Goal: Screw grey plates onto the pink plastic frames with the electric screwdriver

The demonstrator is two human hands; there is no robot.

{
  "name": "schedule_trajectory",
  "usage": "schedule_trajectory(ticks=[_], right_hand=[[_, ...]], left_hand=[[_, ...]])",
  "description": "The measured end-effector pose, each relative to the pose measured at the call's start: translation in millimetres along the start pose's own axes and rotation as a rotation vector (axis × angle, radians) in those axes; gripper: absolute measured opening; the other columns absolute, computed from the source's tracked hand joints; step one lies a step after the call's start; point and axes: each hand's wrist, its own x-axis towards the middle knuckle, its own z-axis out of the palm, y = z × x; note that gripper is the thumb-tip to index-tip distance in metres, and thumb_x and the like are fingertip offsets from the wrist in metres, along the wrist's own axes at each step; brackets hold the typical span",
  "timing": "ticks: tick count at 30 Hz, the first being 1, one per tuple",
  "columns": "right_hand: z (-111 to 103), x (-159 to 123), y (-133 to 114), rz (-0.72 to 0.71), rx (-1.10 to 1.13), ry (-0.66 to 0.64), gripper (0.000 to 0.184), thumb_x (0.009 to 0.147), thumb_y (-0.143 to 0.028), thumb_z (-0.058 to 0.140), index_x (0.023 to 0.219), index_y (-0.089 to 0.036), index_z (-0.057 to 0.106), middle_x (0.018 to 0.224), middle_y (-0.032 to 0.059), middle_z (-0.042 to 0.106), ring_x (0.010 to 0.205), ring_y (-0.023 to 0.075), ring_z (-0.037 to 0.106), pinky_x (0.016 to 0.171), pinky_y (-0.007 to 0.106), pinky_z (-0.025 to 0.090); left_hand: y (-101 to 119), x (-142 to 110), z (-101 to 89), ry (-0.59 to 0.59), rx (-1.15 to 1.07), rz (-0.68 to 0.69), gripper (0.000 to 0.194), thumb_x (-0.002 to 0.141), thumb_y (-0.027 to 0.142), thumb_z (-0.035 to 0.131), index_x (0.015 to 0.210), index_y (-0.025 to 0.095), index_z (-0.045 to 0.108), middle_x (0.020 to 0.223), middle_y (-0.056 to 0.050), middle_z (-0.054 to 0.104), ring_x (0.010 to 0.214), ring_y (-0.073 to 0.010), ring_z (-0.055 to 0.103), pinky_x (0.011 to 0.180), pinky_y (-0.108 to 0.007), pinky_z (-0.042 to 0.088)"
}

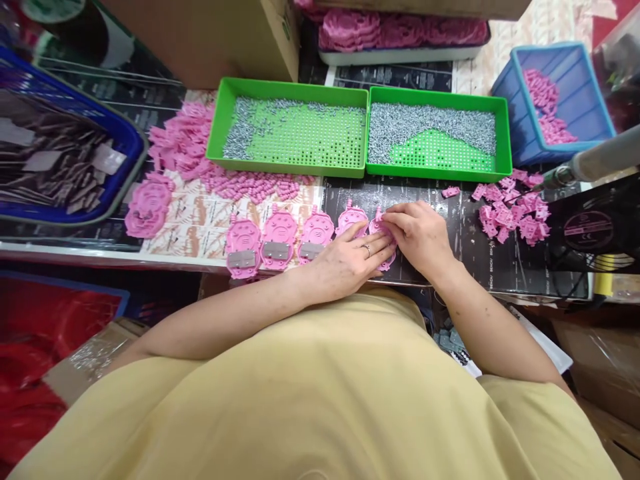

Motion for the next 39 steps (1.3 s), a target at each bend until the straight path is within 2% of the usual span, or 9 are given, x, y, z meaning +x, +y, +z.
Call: schedule_trajectory(ticks=[7, 12, 16, 19, 23, 28, 33, 36, 39], right_hand=[[-15.4, -0.6, -15.5, -0.155, -0.338, -0.135, 0.024, 0.095, -0.025, 0.049, 0.100, -0.021, 0.072, 0.111, 0.0088, 0.071, 0.109, 0.0262, 0.052, 0.082, 0.040, 0.037], [-18.6, 2.1, -20.9, -0.204, -0.384, -0.175, 0.025, 0.094, -0.025, 0.048, 0.093, -0.020, 0.073, 0.104, 0.0084, 0.071, 0.103, 0.0258, 0.052, 0.077, 0.039, 0.034], [-22.0, 0.7, 4.7, -0.133, -0.180, -0.128, 0.029, 0.097, -0.034, 0.047, 0.104, -0.024, 0.073, 0.110, 0.0066, 0.072, 0.100, 0.0227, 0.057, 0.080, 0.038, 0.041], [-31.8, -1.0, 37.2, 0.052, -0.216, 0.009, 0.035, 0.097, -0.030, 0.042, 0.114, -0.020, 0.071, 0.115, 0.0108, 0.071, 0.102, 0.0235, 0.059, 0.086, 0.040, 0.044], [-37.0, -2.4, 70.0, 0.162, -0.367, -0.005, 0.033, 0.093, -0.026, 0.045, 0.105, -0.017, 0.074, 0.107, 0.0127, 0.072, 0.094, 0.0250, 0.058, 0.082, 0.041, 0.041], [-32.7, -11.6, 77.3, 0.174, -0.333, 0.017, 0.031, 0.091, -0.038, 0.053, 0.095, -0.019, 0.077, 0.097, 0.0127, 0.073, 0.086, 0.0250, 0.057, 0.078, 0.040, 0.040], [-36.9, -13.8, 59.7, 0.199, -0.209, 0.088, 0.032, 0.093, -0.041, 0.051, 0.095, -0.020, 0.076, 0.096, 0.0134, 0.074, 0.081, 0.0255, 0.062, 0.074, 0.040, 0.044], [-31.5, -1.5, 26.1, 0.194, -0.075, 0.153, 0.036, 0.093, -0.049, 0.052, 0.101, -0.022, 0.074, 0.098, 0.0123, 0.074, 0.082, 0.0232, 0.065, 0.074, 0.037, 0.049], [-14.5, 15.2, -10.5, 0.070, 0.003, 0.087, 0.029, 0.092, -0.047, 0.055, 0.099, -0.026, 0.074, 0.099, 0.0072, 0.074, 0.087, 0.0209, 0.066, 0.078, 0.036, 0.051]], left_hand=[[-0.4, 0.2, 0.9, 0.008, 0.001, 0.000, 0.033, 0.101, 0.020, 0.048, 0.129, 0.010, 0.061, 0.134, -0.014, 0.064, 0.131, -0.0241, 0.057, 0.116, -0.049, 0.041], [-0.7, 0.2, -0.9, 0.020, -0.016, -0.002, 0.033, 0.101, 0.021, 0.049, 0.130, 0.011, 0.061, 0.133, -0.014, 0.065, 0.131, -0.0230, 0.058, 0.116, -0.050, 0.041], [-1.2, 1.2, -5.2, 0.000, -0.021, -0.012, 0.033, 0.101, 0.022, 0.050, 0.129, 0.010, 0.062, 0.135, -0.015, 0.064, 0.129, -0.0231, 0.059, 0.117, -0.050, 0.040], [-0.6, 3.3, -7.4, -0.031, -0.037, -0.002, 0.033, 0.099, 0.021, 0.053, 0.128, 0.008, 0.061, 0.135, -0.015, 0.064, 0.127, -0.0232, 0.060, 0.117, -0.051, 0.039], [0.8, 3.8, -11.7, -0.060, -0.067, -0.022, 0.036, 0.097, 0.023, 0.059, 0.130, 0.008, 0.060, 0.136, -0.017, 0.062, 0.129, -0.0244, 0.059, 0.116, -0.051, 0.039], [-6.7, -17.1, -24.3, 0.058, -0.049, -0.013, 0.034, 0.100, 0.026, 0.054, 0.129, 0.008, 0.060, 0.136, -0.017, 0.063, 0.130, -0.0244, 0.059, 0.115, -0.050, 0.041], [-15.5, -47.9, -29.8, 0.072, 0.021, -0.108, 0.028, 0.100, 0.018, 0.050, 0.124, 0.010, 0.064, 0.130, -0.015, 0.067, 0.123, -0.0245, 0.063, 0.112, -0.053, 0.043], [-13.5, -51.3, -26.9, 0.036, 0.023, -0.118, 0.030, 0.100, 0.020, 0.051, 0.127, 0.012, 0.063, 0.134, -0.015, 0.064, 0.126, -0.0241, 0.062, 0.112, -0.052, 0.043], [-10.6, -46.5, -21.4, 0.044, 0.067, -0.112, 0.032, 0.100, 0.021, 0.050, 0.129, 0.010, 0.061, 0.136, -0.016, 0.063, 0.128, -0.0249, 0.060, 0.110, -0.051, 0.046]])
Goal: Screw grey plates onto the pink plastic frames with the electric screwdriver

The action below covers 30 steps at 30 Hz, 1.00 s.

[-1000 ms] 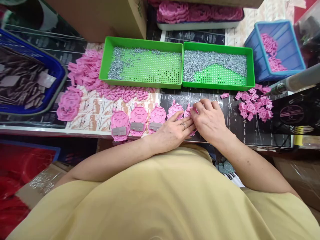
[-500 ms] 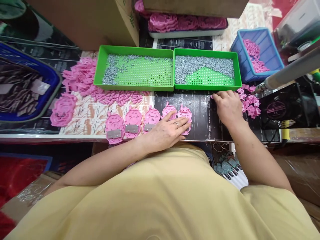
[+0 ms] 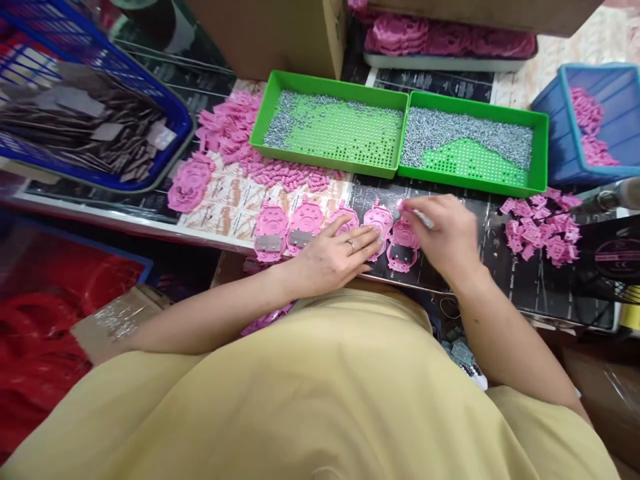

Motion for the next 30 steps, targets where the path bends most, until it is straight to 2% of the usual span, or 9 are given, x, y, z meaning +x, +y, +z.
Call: schedule_trajectory(ticks=[3, 6, 10, 14, 18, 22, 25, 27, 30], right_hand=[[20.8, 9.9, -19.8, -0.134, -0.062, -0.098, 0.027, 0.095, -0.038, 0.051, 0.100, -0.026, 0.075, 0.100, 0.0063, 0.075, 0.087, 0.0204, 0.063, 0.080, 0.037, 0.049], [32.2, 13.9, -24.3, -0.196, -0.144, -0.128, 0.029, 0.096, -0.033, 0.049, 0.098, -0.024, 0.076, 0.097, 0.0064, 0.075, 0.083, 0.0197, 0.058, 0.077, 0.036, 0.045], [28.7, 10.7, -34.1, -0.257, -0.275, -0.195, 0.026, 0.095, -0.028, 0.048, 0.093, -0.022, 0.074, 0.099, 0.0066, 0.074, 0.088, 0.0224, 0.054, 0.075, 0.039, 0.037], [18.9, 6.2, -48.0, -0.306, -0.411, -0.211, 0.028, 0.094, -0.017, 0.042, 0.100, -0.020, 0.070, 0.105, 0.0111, 0.069, 0.099, 0.0269, 0.049, 0.079, 0.041, 0.031], [20.5, 8.4, -52.6, -0.333, -0.439, -0.270, 0.028, 0.095, -0.020, 0.042, 0.099, -0.018, 0.069, 0.105, 0.0115, 0.067, 0.098, 0.0261, 0.046, 0.079, 0.040, 0.031], [23.7, 9.7, -45.5, -0.208, -0.303, -0.322, 0.035, 0.098, -0.026, 0.038, 0.111, -0.019, 0.070, 0.112, 0.0115, 0.068, 0.104, 0.0249, 0.050, 0.086, 0.040, 0.037], [4.0, -4.2, -19.3, -0.058, -0.214, -0.220, 0.040, 0.098, -0.033, 0.040, 0.128, -0.021, 0.064, 0.129, 0.0120, 0.063, 0.115, 0.0246, 0.052, 0.096, 0.041, 0.044], [-21.3, -24.1, 10.4, 0.155, -0.210, -0.101, 0.045, 0.095, -0.036, 0.049, 0.136, -0.020, 0.058, 0.134, 0.0147, 0.059, 0.122, 0.0267, 0.053, 0.104, 0.044, 0.045], [-57.4, -60.4, 59.0, 0.554, -0.347, -0.050, 0.055, 0.082, -0.039, 0.067, 0.133, -0.019, 0.061, 0.129, 0.0170, 0.058, 0.118, 0.0312, 0.058, 0.104, 0.049, 0.048]], left_hand=[[0.1, 3.5, 4.7, 0.026, 0.055, 0.034, 0.031, 0.100, 0.015, 0.048, 0.127, 0.007, 0.062, 0.132, -0.015, 0.066, 0.124, -0.0246, 0.063, 0.109, -0.051, 0.047], [-2.3, 4.3, 5.4, 0.025, 0.067, 0.057, 0.031, 0.101, 0.013, 0.045, 0.125, 0.008, 0.063, 0.127, -0.013, 0.069, 0.120, -0.0231, 0.065, 0.110, -0.050, 0.046], [-4.3, 4.9, 2.9, 0.005, 0.043, 0.052, 0.032, 0.102, 0.012, 0.042, 0.126, 0.009, 0.062, 0.129, -0.012, 0.068, 0.120, -0.0222, 0.064, 0.112, -0.049, 0.045], [-4.9, 5.1, 3.3, -0.004, 0.018, 0.053, 0.032, 0.102, 0.014, 0.043, 0.125, 0.011, 0.064, 0.127, -0.012, 0.069, 0.123, -0.0221, 0.063, 0.113, -0.048, 0.044], [-7.2, 3.2, 6.0, 0.056, 0.006, 0.059, 0.030, 0.101, 0.014, 0.046, 0.125, 0.010, 0.064, 0.125, -0.013, 0.069, 0.120, -0.0230, 0.064, 0.111, -0.048, 0.046], [-11.0, 4.3, 6.3, 0.124, 0.003, 0.096, 0.029, 0.101, 0.015, 0.045, 0.121, 0.007, 0.066, 0.123, -0.015, 0.070, 0.117, -0.0246, 0.067, 0.109, -0.051, 0.048], [-12.6, 6.7, 4.2, 0.116, 0.002, 0.119, 0.029, 0.102, 0.016, 0.045, 0.118, 0.006, 0.067, 0.121, -0.016, 0.071, 0.113, -0.0250, 0.069, 0.106, -0.051, 0.049], [-13.2, 7.8, 2.8, 0.106, -0.002, 0.130, 0.027, 0.101, 0.015, 0.047, 0.117, 0.006, 0.067, 0.121, -0.016, 0.071, 0.111, -0.0251, 0.070, 0.106, -0.051, 0.049], [-13.6, 8.4, 1.4, 0.092, -0.005, 0.132, 0.026, 0.100, 0.015, 0.049, 0.117, 0.007, 0.067, 0.120, -0.015, 0.072, 0.109, -0.0244, 0.070, 0.105, -0.051, 0.050]])
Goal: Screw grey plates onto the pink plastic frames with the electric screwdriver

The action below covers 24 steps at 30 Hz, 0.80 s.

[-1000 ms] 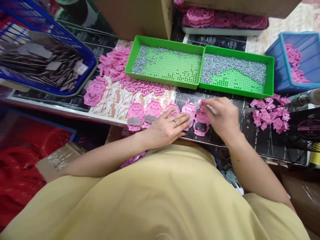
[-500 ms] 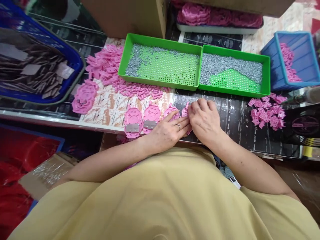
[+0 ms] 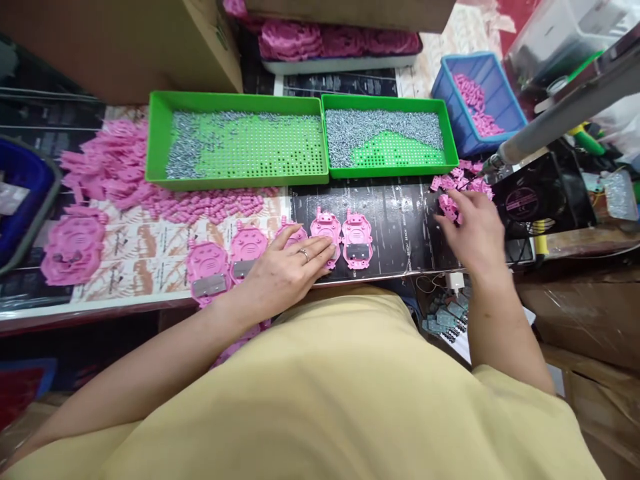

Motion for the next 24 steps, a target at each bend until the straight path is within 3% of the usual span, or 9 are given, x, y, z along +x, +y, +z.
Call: schedule_trajectory(ticks=[2, 4, 8, 12, 17, 24], right_hand=[[0.7, -2.8, 30.1, 0.085, -0.020, -0.013, 0.060, 0.079, -0.037, 0.070, 0.135, -0.018, 0.060, 0.129, 0.0195, 0.057, 0.112, 0.0331, 0.062, 0.097, 0.052, 0.052], [10.2, -2.9, 39.3, 0.078, 0.010, -0.025, 0.053, 0.082, -0.035, 0.065, 0.132, -0.019, 0.062, 0.127, 0.0183, 0.058, 0.107, 0.0306, 0.064, 0.094, 0.050, 0.054], [34.7, 8.0, 16.8, -0.085, 0.180, 0.041, 0.042, 0.085, -0.033, 0.059, 0.123, -0.018, 0.067, 0.118, 0.0161, 0.065, 0.105, 0.0273, 0.065, 0.094, 0.045, 0.054], [37.5, 18.4, -0.3, -0.224, 0.344, 0.094, 0.039, 0.087, -0.033, 0.058, 0.122, -0.019, 0.066, 0.117, 0.0134, 0.068, 0.091, 0.0212, 0.067, 0.085, 0.039, 0.056], [33.2, 20.3, -2.0, -0.359, 0.147, 0.174, 0.025, 0.090, -0.037, 0.057, 0.096, -0.021, 0.075, 0.099, 0.0102, 0.071, 0.094, 0.0252, 0.063, 0.086, 0.042, 0.050], [32.8, 35.3, -24.0, -0.432, -0.047, 0.070, 0.033, 0.092, -0.041, 0.052, 0.095, -0.019, 0.076, 0.109, 0.0141, 0.070, 0.101, 0.0289, 0.056, 0.086, 0.045, 0.041]], left_hand=[[0.0, 0.1, -0.3, -0.016, 0.004, -0.005, 0.026, 0.100, 0.016, 0.049, 0.118, 0.008, 0.066, 0.121, -0.013, 0.072, 0.109, -0.0241, 0.070, 0.104, -0.050, 0.050], [0.3, 0.3, -0.4, -0.033, 0.012, -0.011, 0.026, 0.100, 0.015, 0.049, 0.119, 0.009, 0.065, 0.121, -0.012, 0.072, 0.110, -0.0240, 0.070, 0.105, -0.050, 0.050], [1.2, 1.9, -1.9, -0.054, 0.020, -0.012, 0.025, 0.100, 0.016, 0.050, 0.120, 0.009, 0.065, 0.122, -0.012, 0.071, 0.109, -0.0239, 0.070, 0.105, -0.051, 0.049], [3.2, 3.6, -4.6, -0.079, 0.019, -0.012, 0.025, 0.102, 0.019, 0.049, 0.118, 0.010, 0.066, 0.121, -0.012, 0.072, 0.106, -0.0232, 0.071, 0.105, -0.051, 0.049], [6.3, 1.8, -8.5, -0.105, -0.038, -0.080, 0.027, 0.102, 0.020, 0.047, 0.121, 0.013, 0.065, 0.129, -0.013, 0.067, 0.116, -0.0235, 0.067, 0.109, -0.050, 0.047], [-5.5, -22.3, -29.2, -0.012, -0.005, -0.186, 0.025, 0.100, 0.020, 0.049, 0.117, 0.015, 0.067, 0.123, -0.012, 0.071, 0.118, -0.0243, 0.066, 0.109, -0.051, 0.046]])
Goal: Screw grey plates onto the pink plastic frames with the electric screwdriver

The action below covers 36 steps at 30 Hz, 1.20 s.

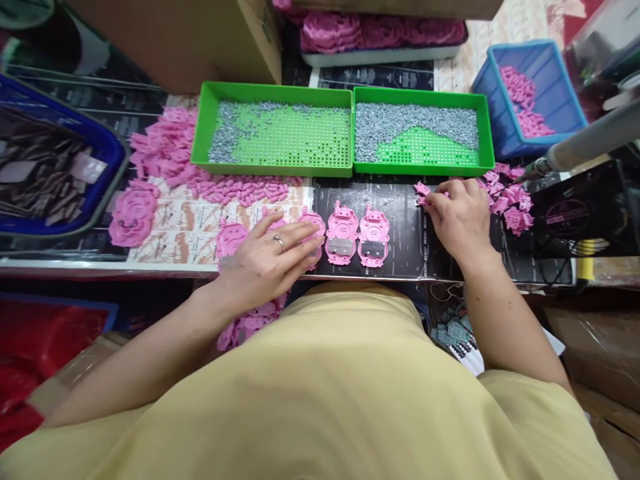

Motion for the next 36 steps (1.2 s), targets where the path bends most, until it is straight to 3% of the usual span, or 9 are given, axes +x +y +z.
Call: schedule_trajectory(ticks=[4, 9, 16, 19, 24, 27, 29, 32, 36], right_hand=[[-9.8, 6.5, -9.4, -0.040, 0.107, 0.049, 0.031, 0.089, -0.043, 0.055, 0.087, -0.018, 0.074, 0.101, 0.0131, 0.073, 0.094, 0.0257, 0.062, 0.084, 0.041, 0.044], [-14.9, 8.1, -33.6, 0.188, 0.391, 0.116, 0.032, 0.085, -0.048, 0.058, 0.096, -0.020, 0.071, 0.082, 0.0080, 0.072, 0.068, 0.0172, 0.063, 0.065, 0.030, 0.046], [-17.0, 5.3, -44.5, 0.150, 0.007, -0.092, 0.031, 0.085, -0.046, 0.062, 0.091, -0.019, 0.077, 0.085, 0.0107, 0.071, 0.074, 0.0202, 0.060, 0.058, 0.030, 0.031], [-18.5, 5.0, -32.6, 0.010, 0.042, -0.079, 0.036, 0.092, -0.043, 0.051, 0.102, -0.019, 0.076, 0.093, 0.0122, 0.072, 0.081, 0.0221, 0.063, 0.064, 0.032, 0.038], [-15.4, 8.4, -6.8, -0.355, 0.103, -0.159, 0.036, 0.089, -0.020, 0.044, 0.109, -0.028, 0.073, 0.126, 0.0044, 0.069, 0.121, 0.0266, 0.059, 0.091, 0.044, 0.042], [-10.7, 10.1, 4.1, -0.506, 0.114, -0.183, 0.036, 0.090, -0.022, 0.041, 0.107, -0.026, 0.073, 0.117, 0.0055, 0.073, 0.110, 0.0251, 0.065, 0.084, 0.043, 0.044], [-11.3, 10.9, 4.6, -0.491, 0.106, -0.139, 0.037, 0.094, -0.033, 0.040, 0.101, -0.025, 0.075, 0.107, 0.0081, 0.075, 0.094, 0.0242, 0.068, 0.076, 0.041, 0.046], [-19.1, 11.7, -13.2, -0.358, 0.105, -0.019, 0.038, 0.095, -0.046, 0.046, 0.097, -0.025, 0.077, 0.101, 0.0122, 0.074, 0.079, 0.0210, 0.066, 0.063, 0.036, 0.045], [-25.9, 14.6, -71.9, -0.270, 0.302, 0.095, 0.033, 0.093, -0.046, 0.052, 0.104, -0.026, 0.075, 0.099, 0.0105, 0.073, 0.081, 0.0182, 0.067, 0.062, 0.031, 0.048]], left_hand=[[-9.6, -22.5, -9.6, 0.030, 0.011, -0.093, 0.023, 0.099, 0.020, 0.052, 0.115, 0.016, 0.068, 0.120, -0.011, 0.072, 0.113, -0.0224, 0.069, 0.107, -0.048, 0.047], [-9.6, -39.9, -6.7, 0.036, -0.016, -0.141, 0.022, 0.099, 0.020, 0.052, 0.113, 0.017, 0.069, 0.119, -0.010, 0.073, 0.114, -0.0217, 0.068, 0.105, -0.046, 0.048], [-12.1, -44.2, -4.2, 0.099, 0.008, -0.080, 0.021, 0.098, 0.016, 0.052, 0.111, 0.015, 0.069, 0.117, -0.011, 0.073, 0.111, -0.0218, 0.070, 0.102, -0.046, 0.051], [-13.5, -42.3, -4.9, 0.079, 0.004, -0.064, 0.022, 0.099, 0.017, 0.052, 0.112, 0.017, 0.069, 0.117, -0.010, 0.074, 0.112, -0.0213, 0.069, 0.104, -0.045, 0.050], [-9.1, -38.1, -6.9, -0.012, -0.030, -0.080, 0.025, 0.101, 0.022, 0.051, 0.119, 0.018, 0.067, 0.126, -0.011, 0.070, 0.121, -0.0229, 0.066, 0.109, -0.049, 0.046], [-5.7, -37.2, -4.1, -0.093, -0.065, -0.077, 0.029, 0.100, 0.026, 0.054, 0.125, 0.016, 0.065, 0.132, -0.013, 0.066, 0.126, -0.0255, 0.062, 0.111, -0.052, 0.044], [-4.3, -37.6, 0.0, -0.106, -0.062, -0.072, 0.029, 0.100, 0.024, 0.055, 0.126, 0.015, 0.064, 0.132, -0.014, 0.065, 0.126, -0.0257, 0.062, 0.111, -0.053, 0.044], [-3.6, -38.6, 5.9, -0.090, -0.032, -0.070, 0.028, 0.100, 0.019, 0.053, 0.126, 0.015, 0.063, 0.132, -0.012, 0.066, 0.125, -0.0234, 0.063, 0.113, -0.052, 0.042], [-3.6, -38.4, 7.9, -0.083, 0.005, -0.046, 0.027, 0.100, 0.017, 0.052, 0.125, 0.015, 0.063, 0.132, -0.011, 0.066, 0.126, -0.0220, 0.062, 0.114, -0.051, 0.042]])
